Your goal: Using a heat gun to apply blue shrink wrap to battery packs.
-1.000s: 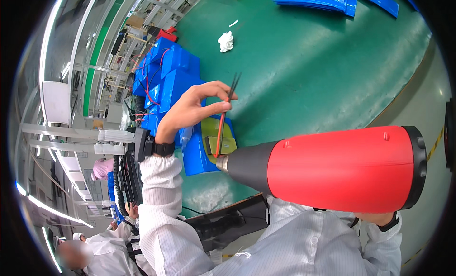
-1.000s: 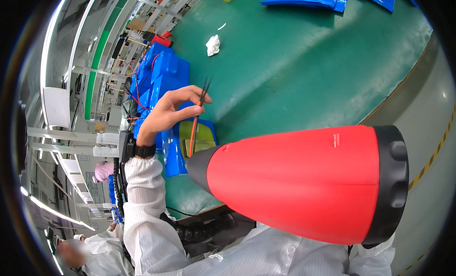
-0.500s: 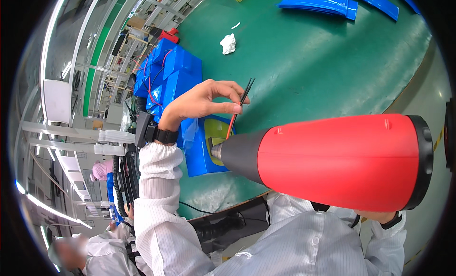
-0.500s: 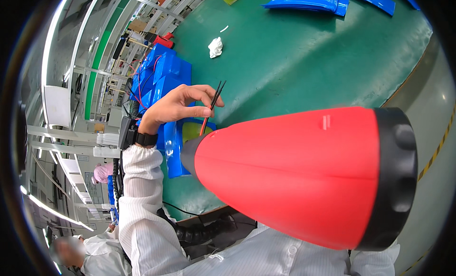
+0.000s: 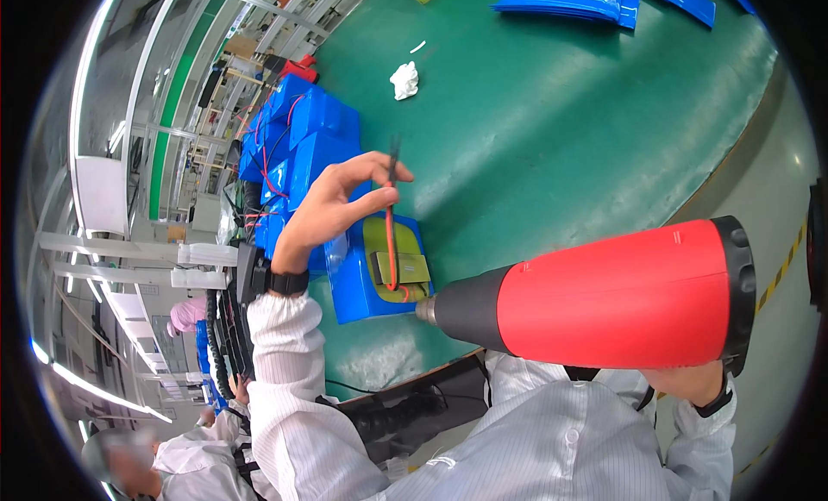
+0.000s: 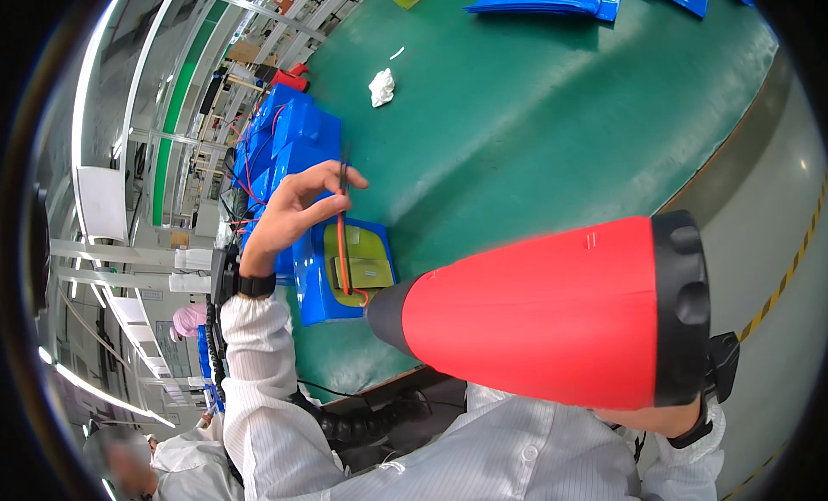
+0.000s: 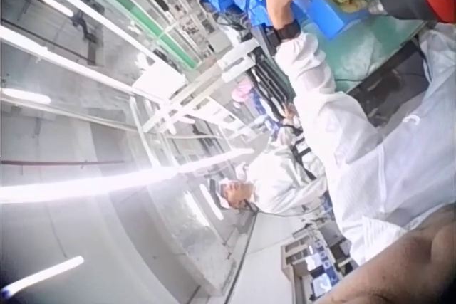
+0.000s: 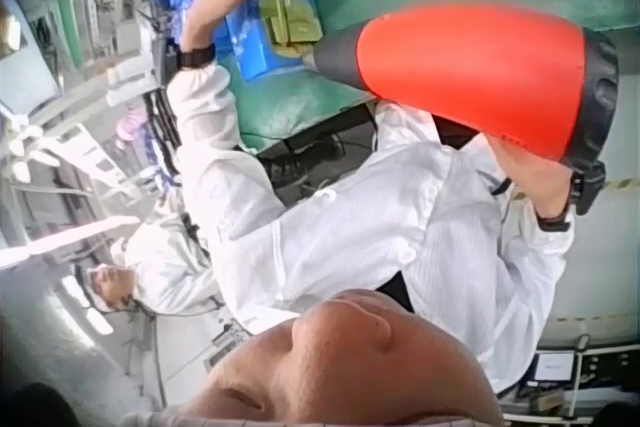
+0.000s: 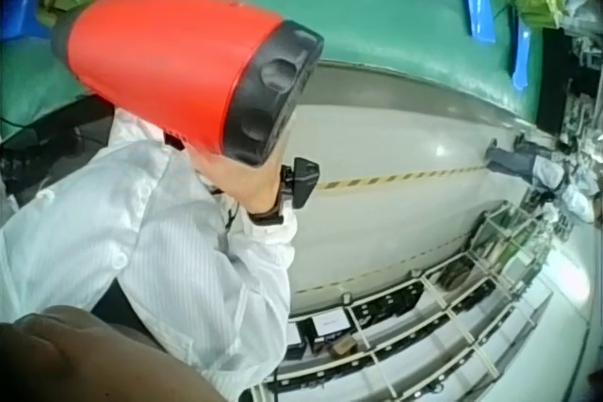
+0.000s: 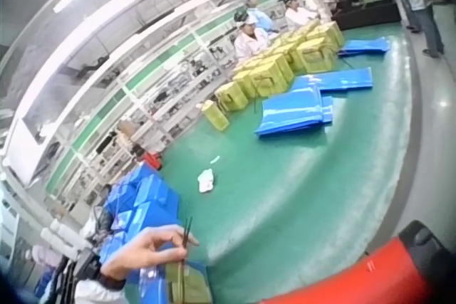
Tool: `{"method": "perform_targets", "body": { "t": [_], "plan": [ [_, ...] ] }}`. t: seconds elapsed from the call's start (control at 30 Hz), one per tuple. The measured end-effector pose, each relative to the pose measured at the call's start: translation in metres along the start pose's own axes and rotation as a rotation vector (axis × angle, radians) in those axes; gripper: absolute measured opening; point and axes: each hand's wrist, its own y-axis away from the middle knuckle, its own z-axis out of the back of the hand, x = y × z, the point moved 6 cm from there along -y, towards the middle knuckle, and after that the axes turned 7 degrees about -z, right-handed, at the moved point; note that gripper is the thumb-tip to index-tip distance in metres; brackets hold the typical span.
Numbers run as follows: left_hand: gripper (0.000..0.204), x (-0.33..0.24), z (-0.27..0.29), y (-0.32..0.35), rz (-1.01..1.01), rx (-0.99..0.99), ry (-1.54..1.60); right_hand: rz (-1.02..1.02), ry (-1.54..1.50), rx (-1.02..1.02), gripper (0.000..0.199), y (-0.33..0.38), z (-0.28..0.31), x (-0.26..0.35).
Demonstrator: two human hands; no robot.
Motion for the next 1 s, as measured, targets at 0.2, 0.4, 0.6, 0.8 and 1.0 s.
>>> {"method": "perform_targets", "body": {
  "t": [0.2, 0.4, 0.6, 0.8, 1.0],
  "plan": [
    [0.017, 0.028, 0.000, 0.051, 0.247, -0.445, -0.060, -0.256, -0.225, 0.031, 0.051, 0.001, -0.024, -0.016],
    [0.015, 0.017, -0.019, 0.068, 0.332, -0.622, -0.182, -0.418, -0.397, -0.063, 0.076, 0.011, -0.039, -0.028],
    [0.009, -0.002, -0.020, 0.065, 0.178, -0.473, -0.347, -0.430, -0.272, -0.186, 0.064, 0.003, -0.019, -0.032],
    [0.014, -0.026, -0.036, 0.059, -0.152, -0.265, -0.178, -0.604, -0.551, -0.353, 0.037, -0.005, -0.006, -0.053],
    [0.017, -0.057, -0.061, 0.063, -0.101, -0.040, -0.279, -0.694, -0.770, -0.295, 0.037, 0.010, 0.008, -0.070]
  ]
}}
